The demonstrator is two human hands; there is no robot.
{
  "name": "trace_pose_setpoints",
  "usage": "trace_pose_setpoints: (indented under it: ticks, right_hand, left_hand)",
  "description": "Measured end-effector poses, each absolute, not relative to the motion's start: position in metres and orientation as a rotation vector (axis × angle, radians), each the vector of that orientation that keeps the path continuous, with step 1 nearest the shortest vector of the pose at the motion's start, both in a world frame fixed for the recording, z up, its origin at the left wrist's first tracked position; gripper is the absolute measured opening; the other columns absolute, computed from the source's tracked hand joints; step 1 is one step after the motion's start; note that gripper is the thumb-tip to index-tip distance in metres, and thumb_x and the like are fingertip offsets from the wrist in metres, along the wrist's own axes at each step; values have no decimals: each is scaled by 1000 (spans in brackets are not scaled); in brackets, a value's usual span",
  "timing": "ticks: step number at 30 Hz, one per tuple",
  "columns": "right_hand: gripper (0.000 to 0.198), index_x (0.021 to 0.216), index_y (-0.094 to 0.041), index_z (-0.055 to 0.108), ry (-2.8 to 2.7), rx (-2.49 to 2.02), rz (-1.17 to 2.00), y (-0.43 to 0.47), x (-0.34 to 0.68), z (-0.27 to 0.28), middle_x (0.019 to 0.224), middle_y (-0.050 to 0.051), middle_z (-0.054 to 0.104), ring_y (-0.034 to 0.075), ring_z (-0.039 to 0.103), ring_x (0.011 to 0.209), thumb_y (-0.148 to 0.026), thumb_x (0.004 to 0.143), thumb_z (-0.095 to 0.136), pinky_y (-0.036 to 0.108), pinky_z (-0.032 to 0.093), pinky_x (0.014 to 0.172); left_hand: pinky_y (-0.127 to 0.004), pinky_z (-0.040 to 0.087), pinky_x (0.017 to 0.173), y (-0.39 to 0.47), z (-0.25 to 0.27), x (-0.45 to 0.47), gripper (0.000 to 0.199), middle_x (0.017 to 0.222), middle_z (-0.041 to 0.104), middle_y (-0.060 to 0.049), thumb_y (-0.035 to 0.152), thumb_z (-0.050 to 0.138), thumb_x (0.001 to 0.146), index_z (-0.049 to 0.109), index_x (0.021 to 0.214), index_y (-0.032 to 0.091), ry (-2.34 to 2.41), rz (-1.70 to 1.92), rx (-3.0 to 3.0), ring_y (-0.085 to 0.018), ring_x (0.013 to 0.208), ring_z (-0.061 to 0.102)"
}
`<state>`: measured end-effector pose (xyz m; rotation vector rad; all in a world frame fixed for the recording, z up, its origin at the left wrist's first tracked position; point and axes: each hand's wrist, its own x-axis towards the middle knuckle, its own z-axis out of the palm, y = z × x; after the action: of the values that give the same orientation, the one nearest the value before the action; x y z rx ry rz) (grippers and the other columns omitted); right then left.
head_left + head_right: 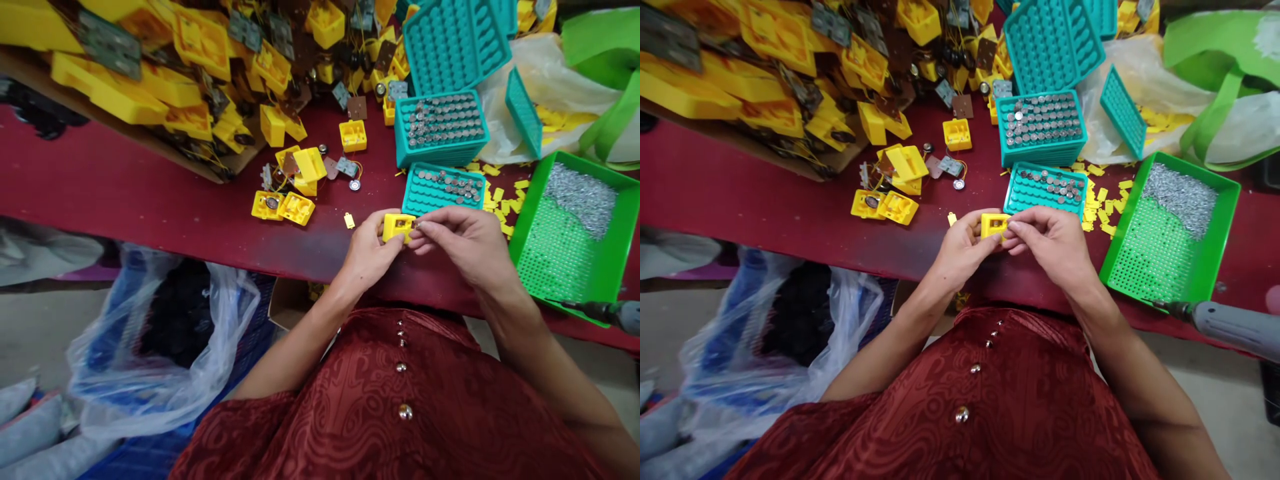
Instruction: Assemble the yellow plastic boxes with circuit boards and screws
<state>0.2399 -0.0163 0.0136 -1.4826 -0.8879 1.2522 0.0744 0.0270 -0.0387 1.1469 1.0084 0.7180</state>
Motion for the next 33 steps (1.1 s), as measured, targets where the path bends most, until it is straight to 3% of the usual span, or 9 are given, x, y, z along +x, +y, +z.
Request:
trace_pose_setpoints:
  ticks: [4, 11, 14, 19, 24, 29, 33]
  right_hand:
    - [22, 79, -15, 72, -864, -1524, 1178, -17, 240, 12, 70, 5, 74, 13, 72, 60, -32, 78, 85, 21, 64, 55]
    - [21, 84, -15, 75, -910, -1522, 1213, -14, 239, 10, 74, 5, 74, 13, 73, 65, -33, 78, 84, 24, 65, 61]
    - [17, 84, -16, 75, -994, -1585, 1186, -10, 236, 9, 73, 3, 73, 11, 67, 62, -32, 81, 79, 23, 57, 57]
    - [6, 76, -15, 71, -1168, -1803, 982, -1, 224, 12, 73, 0, 70, 9, 58, 63, -20, 80, 73, 24, 46, 64]
    - [24, 71, -17, 58, -1232, -1905, 880, -2, 228, 15, 63, -4, 56, 7, 46, 57, -16, 73, 82, 25, 36, 59]
    - [18, 87, -22, 63, -1167, -1774, 649, -12, 265, 7, 80, 2, 66, 13, 56, 68, -35, 88, 75, 28, 45, 62]
    - [11, 90, -23, 66, -1121, -1872, 380, -10, 291, 3, 86, 4, 71, 17, 63, 75, -33, 91, 70, 32, 52, 71]
  left_hand:
    - [-35, 62, 95, 28, -38, 76, 41, 127, 79, -12, 12, 72, 86, 72, 126, 17, 1015, 719, 1167, -21, 108, 74]
    - [-34, 62, 95, 28, -40, 77, 39, 125, 79, -10, 15, 75, 87, 72, 126, 20, 1030, 729, 1174, -21, 109, 74]
    - [-34, 61, 94, 25, -39, 78, 39, 123, 80, -9, 19, 77, 87, 72, 126, 21, 1067, 730, 1212, -22, 108, 74]
    - [-35, 58, 89, 19, -28, 77, 42, 117, 81, -8, 20, 72, 90, 69, 131, 21, 1127, 712, 1410, -21, 96, 73]
    - [-34, 61, 91, 21, -25, 75, 44, 121, 81, -9, 17, 72, 87, 68, 131, 19, 1045, 683, 1300, -21, 103, 75]
    - [-27, 65, 78, 28, -23, 69, 38, 120, 82, -12, 31, 76, 88, 70, 122, 16, 917, 664, 984, -20, 101, 79]
    - [-25, 65, 64, 37, -21, 59, 36, 108, 84, -9, 38, 78, 85, 70, 115, 19, 977, 719, 886, -20, 89, 82]
